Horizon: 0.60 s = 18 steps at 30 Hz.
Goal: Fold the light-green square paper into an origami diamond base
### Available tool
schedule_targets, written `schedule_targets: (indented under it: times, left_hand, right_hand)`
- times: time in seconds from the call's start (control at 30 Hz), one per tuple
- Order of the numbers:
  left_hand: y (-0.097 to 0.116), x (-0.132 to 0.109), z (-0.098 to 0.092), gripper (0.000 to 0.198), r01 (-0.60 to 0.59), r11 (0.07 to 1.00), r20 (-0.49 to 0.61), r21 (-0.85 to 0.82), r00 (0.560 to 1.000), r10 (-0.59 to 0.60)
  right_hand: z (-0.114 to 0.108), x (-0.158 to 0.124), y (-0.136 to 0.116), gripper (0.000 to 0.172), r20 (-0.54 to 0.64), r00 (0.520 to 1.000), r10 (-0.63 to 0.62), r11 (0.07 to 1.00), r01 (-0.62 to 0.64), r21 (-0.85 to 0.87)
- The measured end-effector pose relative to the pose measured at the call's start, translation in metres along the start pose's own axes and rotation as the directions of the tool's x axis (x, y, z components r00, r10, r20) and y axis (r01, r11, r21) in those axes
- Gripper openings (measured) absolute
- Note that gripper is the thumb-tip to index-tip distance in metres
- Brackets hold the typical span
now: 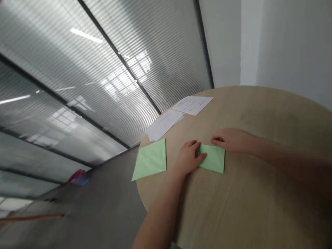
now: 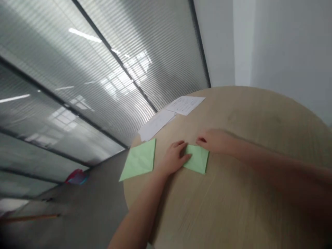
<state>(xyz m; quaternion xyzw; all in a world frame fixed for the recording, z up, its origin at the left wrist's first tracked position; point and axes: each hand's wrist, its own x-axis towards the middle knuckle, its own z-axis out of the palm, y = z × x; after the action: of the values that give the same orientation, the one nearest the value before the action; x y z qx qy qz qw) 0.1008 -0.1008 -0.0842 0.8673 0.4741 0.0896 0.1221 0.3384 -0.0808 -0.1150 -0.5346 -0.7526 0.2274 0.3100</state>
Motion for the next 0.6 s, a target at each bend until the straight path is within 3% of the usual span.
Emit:
schedule_targets:
  times: [0.07,0.13,0.4,0.6]
  left_hand:
    - [0.002,-0.002,0.0,0.054,-0.01,1.0,-0.01,0.008,1.0,0.01]
    - [0.003,-0.003,0.002,0.052,-0.014,1.0,-0.031,0.018,0.999,0.014]
    - [0.003,-0.001,0.013,0.041,0.09,0.995,-0.16,0.046,0.984,-0.081]
    - [0.004,0.0,0.016,0.036,0.128,0.991,-0.209,-0.036,0.969,-0.132]
  right_hand:
    - [-0.003,-0.002,-0.002,0.025,0.163,0.98,-0.117,0.982,0.138,-0.126]
    - [-0.003,-0.004,-0.004,0.03,0.224,0.962,-0.155,0.958,0.202,-0.202]
    - [0.015,-0.007,0.003,0.033,0.186,0.974,-0.131,0.938,0.183,-0.295]
    - [0.019,0.002,0.007,0.02,0.142,0.988,-0.061,0.975,0.09,-0.201]
